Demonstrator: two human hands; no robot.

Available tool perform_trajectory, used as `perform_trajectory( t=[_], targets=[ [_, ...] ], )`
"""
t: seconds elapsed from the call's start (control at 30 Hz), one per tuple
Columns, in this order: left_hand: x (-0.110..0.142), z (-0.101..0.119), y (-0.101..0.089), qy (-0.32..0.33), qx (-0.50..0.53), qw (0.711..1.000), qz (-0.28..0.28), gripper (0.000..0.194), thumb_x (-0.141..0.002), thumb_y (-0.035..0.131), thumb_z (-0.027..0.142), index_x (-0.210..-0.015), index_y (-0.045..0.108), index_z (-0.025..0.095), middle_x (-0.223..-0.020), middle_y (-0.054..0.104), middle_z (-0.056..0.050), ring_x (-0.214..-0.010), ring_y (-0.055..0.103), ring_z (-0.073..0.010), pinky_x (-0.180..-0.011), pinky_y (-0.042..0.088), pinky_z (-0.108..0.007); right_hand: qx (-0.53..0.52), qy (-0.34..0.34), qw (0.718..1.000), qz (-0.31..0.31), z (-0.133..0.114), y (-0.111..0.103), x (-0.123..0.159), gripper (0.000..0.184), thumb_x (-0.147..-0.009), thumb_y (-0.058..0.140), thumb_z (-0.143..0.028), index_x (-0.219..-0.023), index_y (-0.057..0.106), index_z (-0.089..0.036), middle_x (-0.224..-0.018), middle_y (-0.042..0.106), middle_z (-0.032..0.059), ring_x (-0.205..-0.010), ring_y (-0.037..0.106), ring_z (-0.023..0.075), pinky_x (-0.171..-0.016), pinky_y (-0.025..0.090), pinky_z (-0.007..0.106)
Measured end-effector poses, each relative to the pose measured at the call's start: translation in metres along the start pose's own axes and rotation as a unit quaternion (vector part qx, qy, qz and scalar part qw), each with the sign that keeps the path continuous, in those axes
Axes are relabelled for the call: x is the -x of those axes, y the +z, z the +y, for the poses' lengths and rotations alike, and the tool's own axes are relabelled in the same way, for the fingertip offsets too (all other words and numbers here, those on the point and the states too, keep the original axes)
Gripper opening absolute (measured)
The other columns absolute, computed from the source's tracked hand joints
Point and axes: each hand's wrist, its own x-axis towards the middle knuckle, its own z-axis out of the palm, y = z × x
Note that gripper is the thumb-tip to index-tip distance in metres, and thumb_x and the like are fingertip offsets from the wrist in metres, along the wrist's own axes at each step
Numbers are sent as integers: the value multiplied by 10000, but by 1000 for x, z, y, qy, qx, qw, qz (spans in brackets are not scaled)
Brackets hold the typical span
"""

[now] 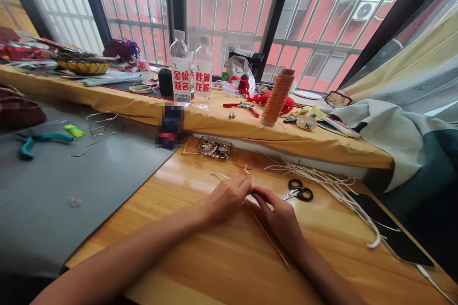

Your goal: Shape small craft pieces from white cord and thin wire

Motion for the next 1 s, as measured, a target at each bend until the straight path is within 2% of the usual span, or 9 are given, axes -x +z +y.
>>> perform_trajectory(
  t=[0.1, 0.2, 0.27, 0.43, 0.67, 0.87, 1.0],
  targets=[
    [0, 2, -1, 6, 48, 999, -19, 98, -837, 344, 157, -839, 441, 140, -768, 529, -28, -703, 514, -119, -620, 415, -223, -11, 21, 1000, 2, -1, -1, -1, 186, -803, 448, -209, -964, 540, -217, -919, 649, 24, -816, 621, 165, -717, 506, 292],
    [-1, 2, -1, 22, 92, 995, -33, 204, -827, 348, 120, -1022, 398, 145, -890, 548, -45, -818, 528, -122, -703, 427, -229, -34, 38, 999, 8, -1, -2, -3, 222, -797, 452, -204, -1010, 510, -221, -913, 655, 21, -814, 627, 169, -710, 512, 294],
    [-1, 2, 1, 27, 102, 994, -36, 241, -827, 345, 114, -1065, 372, 147, -913, 552, -49, -841, 532, -123, -724, 428, -230, -38, 36, 999, 2, 0, -2, -3, 218, -795, 449, -203, -1002, 517, -221, -913, 656, 24, -804, 629, 170, -695, 514, 289],
    [0, 1, 3, 27, 78, 996, -34, 174, -839, 342, 152, -1001, 405, 137, -882, 556, -45, -806, 537, -131, -687, 432, -226, 1, -13, 1000, -5, 3, -1, -6, 159, -788, 443, -184, -865, 582, -197, -842, 663, 41, -750, 622, 170, -659, 505, 282],
    [-1, 3, -4, 14, -14, 996, -87, 158, -853, 324, 190, -851, 474, 140, -770, 528, -24, -686, 521, -133, -597, 425, -232, 27, -22, 999, -26, 5, -2, -5, 159, -796, 418, -138, -801, 572, -174, -779, 636, 49, -704, 593, 157, -640, 482, 271],
    [-4, 1, -3, -14, -44, 998, -32, 193, -850, 347, 269, -866, 503, 157, -913, 530, -42, -738, 535, -131, -600, 422, -229, 16, -31, 999, 4, 3, -1, -5, 173, -805, 405, -121, -873, 557, -168, -806, 615, 55, -740, 583, 150, -659, 472, 258],
    [-6, -2, 0, -21, -17, 1000, -11, 208, -845, 368, 293, -802, 516, 153, -789, 563, -21, -710, 532, -127, -614, 401, -227, -14, -18, 999, 34, 1, -2, -4, 159, -802, 422, -137, -869, 562, -172, -818, 605, 58, -754, 577, 149, -684, 464, 262]
  ],
)
